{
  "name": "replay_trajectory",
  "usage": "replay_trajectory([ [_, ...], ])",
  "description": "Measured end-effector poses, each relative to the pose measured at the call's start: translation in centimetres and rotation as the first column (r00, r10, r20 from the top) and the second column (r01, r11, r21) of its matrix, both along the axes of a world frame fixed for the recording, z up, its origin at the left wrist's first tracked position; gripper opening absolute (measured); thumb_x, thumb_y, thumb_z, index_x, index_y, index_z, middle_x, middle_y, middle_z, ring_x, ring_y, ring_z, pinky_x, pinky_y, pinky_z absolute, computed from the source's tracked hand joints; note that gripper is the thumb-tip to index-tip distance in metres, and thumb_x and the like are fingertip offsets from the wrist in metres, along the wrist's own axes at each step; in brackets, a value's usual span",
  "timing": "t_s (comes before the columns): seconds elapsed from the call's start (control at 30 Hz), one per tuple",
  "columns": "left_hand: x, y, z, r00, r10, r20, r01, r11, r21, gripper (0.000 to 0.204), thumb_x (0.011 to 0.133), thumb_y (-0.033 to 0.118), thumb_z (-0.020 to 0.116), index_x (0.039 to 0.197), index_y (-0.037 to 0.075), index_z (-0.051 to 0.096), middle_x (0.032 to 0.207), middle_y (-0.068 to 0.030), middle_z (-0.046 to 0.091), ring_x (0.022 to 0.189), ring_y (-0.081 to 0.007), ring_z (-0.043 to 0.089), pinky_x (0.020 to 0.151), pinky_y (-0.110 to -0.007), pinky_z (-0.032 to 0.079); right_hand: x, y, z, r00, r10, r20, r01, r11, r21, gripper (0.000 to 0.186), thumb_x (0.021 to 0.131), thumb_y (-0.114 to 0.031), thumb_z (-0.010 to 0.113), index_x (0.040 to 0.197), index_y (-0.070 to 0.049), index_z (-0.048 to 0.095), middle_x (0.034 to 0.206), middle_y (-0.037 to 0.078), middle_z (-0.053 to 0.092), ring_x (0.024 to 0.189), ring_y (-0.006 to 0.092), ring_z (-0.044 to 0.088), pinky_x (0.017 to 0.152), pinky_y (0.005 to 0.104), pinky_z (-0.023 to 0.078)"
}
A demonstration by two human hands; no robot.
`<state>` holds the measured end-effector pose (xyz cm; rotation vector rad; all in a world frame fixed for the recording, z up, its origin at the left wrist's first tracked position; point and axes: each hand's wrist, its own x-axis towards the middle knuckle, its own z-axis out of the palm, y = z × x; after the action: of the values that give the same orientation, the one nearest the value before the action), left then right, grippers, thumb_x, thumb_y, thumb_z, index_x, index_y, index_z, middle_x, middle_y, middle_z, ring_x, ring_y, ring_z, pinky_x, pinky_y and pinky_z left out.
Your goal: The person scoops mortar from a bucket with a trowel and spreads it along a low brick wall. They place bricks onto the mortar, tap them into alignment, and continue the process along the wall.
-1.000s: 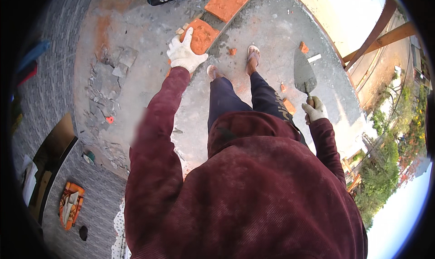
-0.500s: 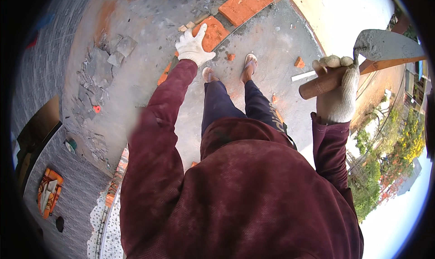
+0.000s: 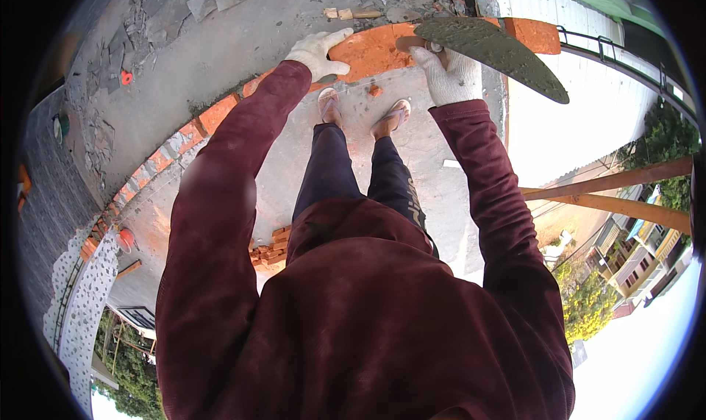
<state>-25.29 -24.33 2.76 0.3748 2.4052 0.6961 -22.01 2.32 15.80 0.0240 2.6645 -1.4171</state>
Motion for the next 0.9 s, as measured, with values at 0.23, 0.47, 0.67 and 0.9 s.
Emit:
replay_trajectory([
  [0.23, 0.6, 0.1, -1.9, 0.997, 0.028, -0.077, -0.023, 0.998, 0.063, 0.088, 0.077, 0.046, 0.078, 0.157, 0.030, 0.045, 0.141, -0.0124, 0.059, 0.132, -0.0358, 0.054, 0.113, -0.046, 0.043, -0.7, -0.3, -7.3, 0.976, 0.185, -0.118, -0.158, 0.965, 0.207, 0.034, 0.092, -0.018, 0.078, 0.120, -0.002, 0.068, 0.104, 0.008, 0.072, 0.098, 0.0183, 0.069, 0.092, 0.0343, 0.055],
  [0.47, 0.5, 0.5, 0.0, 1.000, 0.009, 0.017, -0.008, 0.998, -0.062, 0.088, 0.076, 0.043, 0.079, 0.156, 0.029, 0.047, 0.133, -0.0121, 0.060, 0.127, -0.0337, 0.056, 0.110, -0.044, 0.044, -0.6, -0.3, -5.3, 0.999, 0.040, -0.006, -0.040, 0.997, -0.064, 0.044, 0.092, -0.018, 0.079, 0.130, -0.002, 0.063, 0.114, 0.009, 0.072, 0.102, 0.0169, 0.068, 0.096, 0.0324, 0.053],
  [0.67, -0.1, 0.7, 0.3, 1.000, -0.010, 0.023, 0.012, 0.997, -0.082, 0.088, 0.075, 0.044, 0.078, 0.157, 0.030, 0.047, 0.132, -0.0093, 0.061, 0.129, -0.0303, 0.053, 0.113, -0.045, 0.038, 0.7, 1.8, -11.5, 0.990, 0.134, -0.049, -0.097, 0.881, 0.463, 0.044, 0.092, -0.025, 0.079, 0.132, -0.011, 0.067, 0.129, 0.012, 0.069, 0.117, 0.0265, 0.067, 0.102, 0.0403, 0.050],
  [0.9, 0.6, 0.8, -0.3, 0.995, 0.088, -0.037, -0.089, 0.995, -0.041, 0.083, 0.077, 0.044, 0.078, 0.154, 0.029, 0.051, 0.135, -0.0071, 0.063, 0.128, -0.0289, 0.055, 0.114, -0.045, 0.035, 2.4, 0.1, -6.5, 0.981, -0.184, 0.065, 0.195, 0.923, -0.331, 0.042, 0.092, -0.021, 0.079, 0.130, -0.008, 0.068, 0.129, 0.009, 0.069, 0.122, 0.0221, 0.064, 0.105, 0.0402, 0.048],
])
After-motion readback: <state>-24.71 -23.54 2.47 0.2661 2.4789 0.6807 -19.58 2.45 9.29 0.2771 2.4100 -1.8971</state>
